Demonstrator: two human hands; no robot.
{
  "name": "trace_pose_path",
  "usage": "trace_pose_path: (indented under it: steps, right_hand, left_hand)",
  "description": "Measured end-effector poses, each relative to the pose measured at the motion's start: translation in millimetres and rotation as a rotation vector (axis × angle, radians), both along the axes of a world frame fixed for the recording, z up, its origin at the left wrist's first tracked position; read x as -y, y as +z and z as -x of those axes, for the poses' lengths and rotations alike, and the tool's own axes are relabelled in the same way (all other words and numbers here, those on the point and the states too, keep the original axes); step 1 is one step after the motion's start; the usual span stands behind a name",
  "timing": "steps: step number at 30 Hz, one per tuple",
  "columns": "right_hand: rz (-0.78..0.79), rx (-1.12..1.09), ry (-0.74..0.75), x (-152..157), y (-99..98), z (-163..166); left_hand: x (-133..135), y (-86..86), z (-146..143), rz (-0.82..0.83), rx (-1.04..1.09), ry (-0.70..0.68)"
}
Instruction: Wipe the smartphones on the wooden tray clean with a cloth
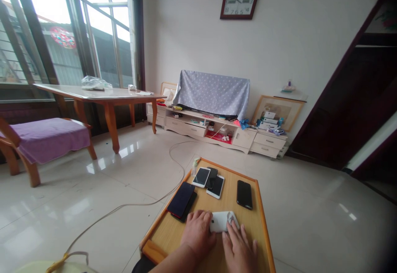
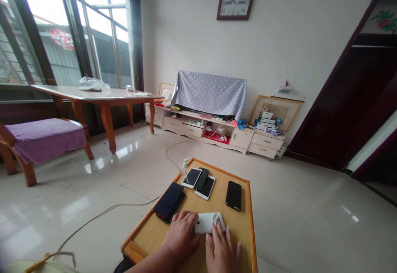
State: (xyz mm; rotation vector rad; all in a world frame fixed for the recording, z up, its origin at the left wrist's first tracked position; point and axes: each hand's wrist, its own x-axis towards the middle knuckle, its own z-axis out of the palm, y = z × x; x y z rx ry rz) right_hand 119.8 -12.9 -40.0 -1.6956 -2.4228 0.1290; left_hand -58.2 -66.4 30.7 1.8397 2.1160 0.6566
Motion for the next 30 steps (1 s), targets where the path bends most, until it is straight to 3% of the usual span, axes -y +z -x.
trace_pose_path:
  steps: [7,16,24,30]
  right_hand:
    - [-0.044,0.008,-0.025,-11.3,19.4,14.0]
    - [-0.003,0.004,0.016,1.7,-0.7,1.5]
    - [-0.047,-0.053,-0.009,-22.3,23.9,21.4]
    - [-0.101,-0.004,-0.041,-18.0,-7.9,20.2]
  left_hand:
    - [2.3,4.6,-1.1,-0.005,0.008,0.004]
    - [1.1,7.4,-1.6,0.043,-0.001,-0.001]
    - [0.8,1.0,-2.8,0.013,-0.002,0.01]
    - [-9.8,-23.1,8.8,0.023,0.031,-0.044]
